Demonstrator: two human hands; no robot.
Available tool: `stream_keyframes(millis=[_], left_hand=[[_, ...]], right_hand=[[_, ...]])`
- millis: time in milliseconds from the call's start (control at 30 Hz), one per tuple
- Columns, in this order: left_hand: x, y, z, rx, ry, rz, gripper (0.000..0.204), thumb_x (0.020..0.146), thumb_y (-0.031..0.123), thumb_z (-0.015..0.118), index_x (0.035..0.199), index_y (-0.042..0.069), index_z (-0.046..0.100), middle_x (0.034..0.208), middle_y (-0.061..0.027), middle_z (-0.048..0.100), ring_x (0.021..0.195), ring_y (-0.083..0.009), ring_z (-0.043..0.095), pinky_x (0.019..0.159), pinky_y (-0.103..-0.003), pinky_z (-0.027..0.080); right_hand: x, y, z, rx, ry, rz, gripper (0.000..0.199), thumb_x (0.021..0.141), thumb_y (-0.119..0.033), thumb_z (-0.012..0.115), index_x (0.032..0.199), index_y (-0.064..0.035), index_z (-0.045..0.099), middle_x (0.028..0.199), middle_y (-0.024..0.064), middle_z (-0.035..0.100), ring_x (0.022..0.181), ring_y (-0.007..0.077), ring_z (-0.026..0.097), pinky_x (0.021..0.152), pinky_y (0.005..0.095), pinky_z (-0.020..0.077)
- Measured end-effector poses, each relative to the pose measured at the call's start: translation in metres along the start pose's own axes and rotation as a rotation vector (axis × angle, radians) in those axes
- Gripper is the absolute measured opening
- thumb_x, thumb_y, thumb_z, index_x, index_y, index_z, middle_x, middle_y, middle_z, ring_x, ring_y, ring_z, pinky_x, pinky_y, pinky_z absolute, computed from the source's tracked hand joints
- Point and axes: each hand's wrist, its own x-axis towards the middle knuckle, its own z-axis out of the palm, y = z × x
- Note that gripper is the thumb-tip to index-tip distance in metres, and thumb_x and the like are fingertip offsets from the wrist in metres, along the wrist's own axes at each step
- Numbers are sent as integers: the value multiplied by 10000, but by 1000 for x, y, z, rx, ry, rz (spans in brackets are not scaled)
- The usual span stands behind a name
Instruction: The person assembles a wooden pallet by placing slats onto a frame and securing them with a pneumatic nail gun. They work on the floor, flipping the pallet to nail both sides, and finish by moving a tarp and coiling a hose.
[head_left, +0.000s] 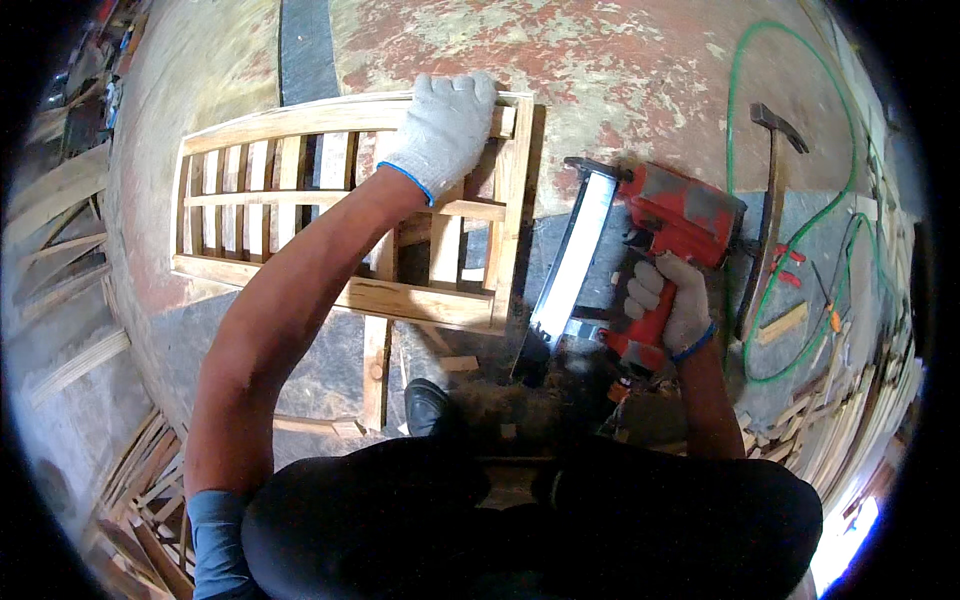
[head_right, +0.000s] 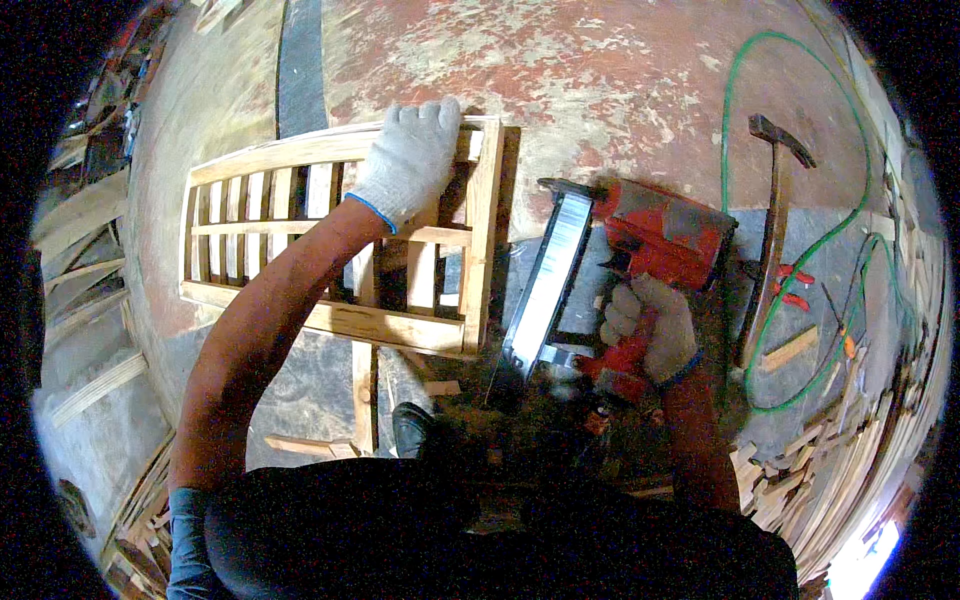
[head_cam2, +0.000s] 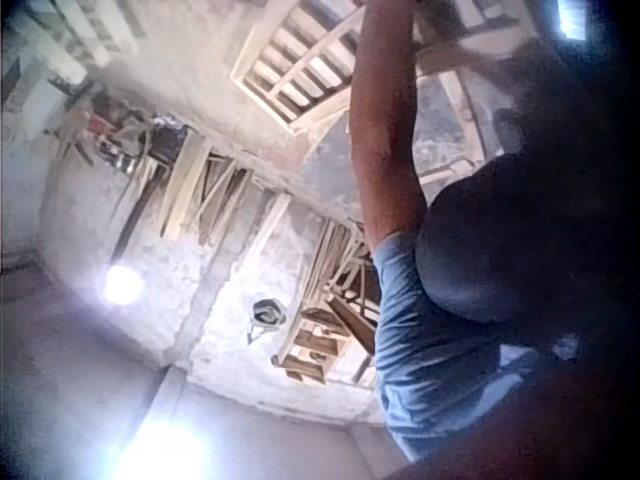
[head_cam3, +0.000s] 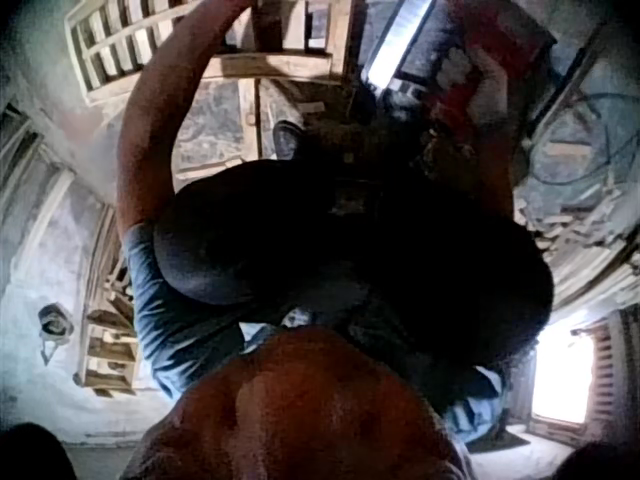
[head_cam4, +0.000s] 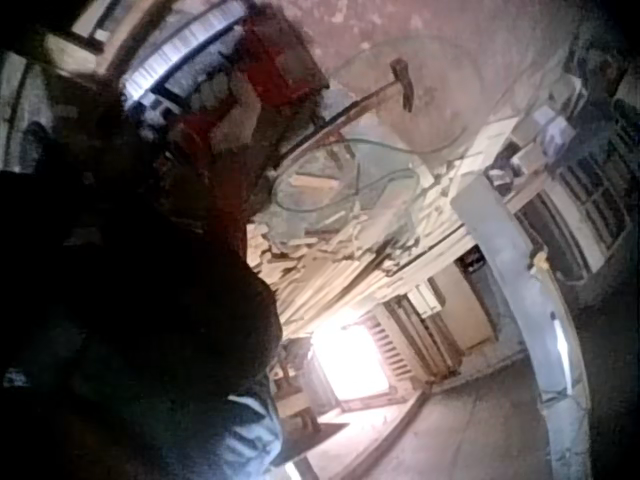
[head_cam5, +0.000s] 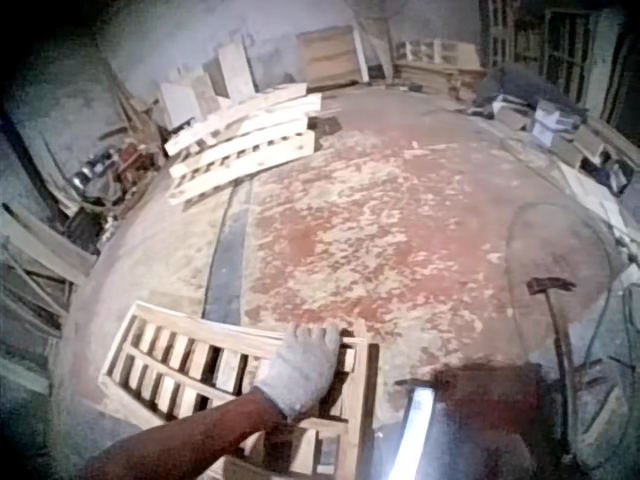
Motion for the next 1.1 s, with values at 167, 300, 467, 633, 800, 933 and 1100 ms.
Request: stream_keyframes(millis=[167, 300, 467, 633, 800, 933, 1100], left_hand=[[-1, -8, -2, -103, 53, 61, 248, 828, 160, 636, 1012, 15, 556, 893, -179, 660, 819, -345, 673, 768, -438, 491], [2, -10, -7, -148, -33, 55, 253, 817, 166, 640, 1005, 11, 571, 934, -198, 673, 858, -363, 682, 800, -445, 507], [4, -10, -9, -141, -79, 52, 296, 815, 178, 653, 1047, 6, 583, 928, -186, 683, 889, -359, 688, 824, -452, 521], [11, -25, -15, -289, -269, 36, 363, 820, 241, 687, 1074, 0, 590, 964, -203, 680, 948, -379, 681, 841, -467, 537], [23, -30, -25, -407, -360, 66, 444, 803, 354, 740, 1083, 29, 624, 1059, -219, 679, 979, -403, 663, 873, -483, 530], [16, -33, -13, -411, -248, 41, 504, 796, 421, 755, 1126, 55, 653, 1083, -196, 687, 1048, -384, 640, 920, -482, 509], [4, -30, -1, -455, -87, -28, 645, 771, 507, 774, 1238, 79, 656, 1064, -141, 694, 1065, -349, 629, 927, -459, 497]], right_hand=[[1, 0, 1, 0, -23, -4, 146, 947, -241, 580, 887, -181, 461, 647, -45, 370, 564, 137, 400, 537, 339, 389], [1, -1, 0, -5, -49, -8, 147, 950, -247, 574, 895, -169, 463, 649, -42, 378, 569, 144, 414, 543, 345, 413], [1, 0, -2, -6, -22, 1, 129, 959, -264, 577, 937, -187, 477, 660, -47, 372, 564, 121, 391, 545, 323, 378], [2, 5, -1, -142, 126, -22, 154, 943, -239, 567, 1002, -106, 518, 733, 25, 525, 639, 179, 529, 621, 368, 482], [-3, 5, -25, -307, 192, -66, 267, 930, -211, 547, 1096, -2, 548, 872, 109, 634, 757, 256, 631, 705, 400, 540], [7, 14, -48, -311, 208, -132, 263, 929, -188, 558, 1134, -23, 563, 909, 107, 642, 789, 254, 641, 730, 398, 545], [-15, -14, -31, -1219, 358, -170, 273, 911, -240, 631, 1086, -31, 645, 938, 159, 686, 932, 251, 679, 831, 384, 532]])
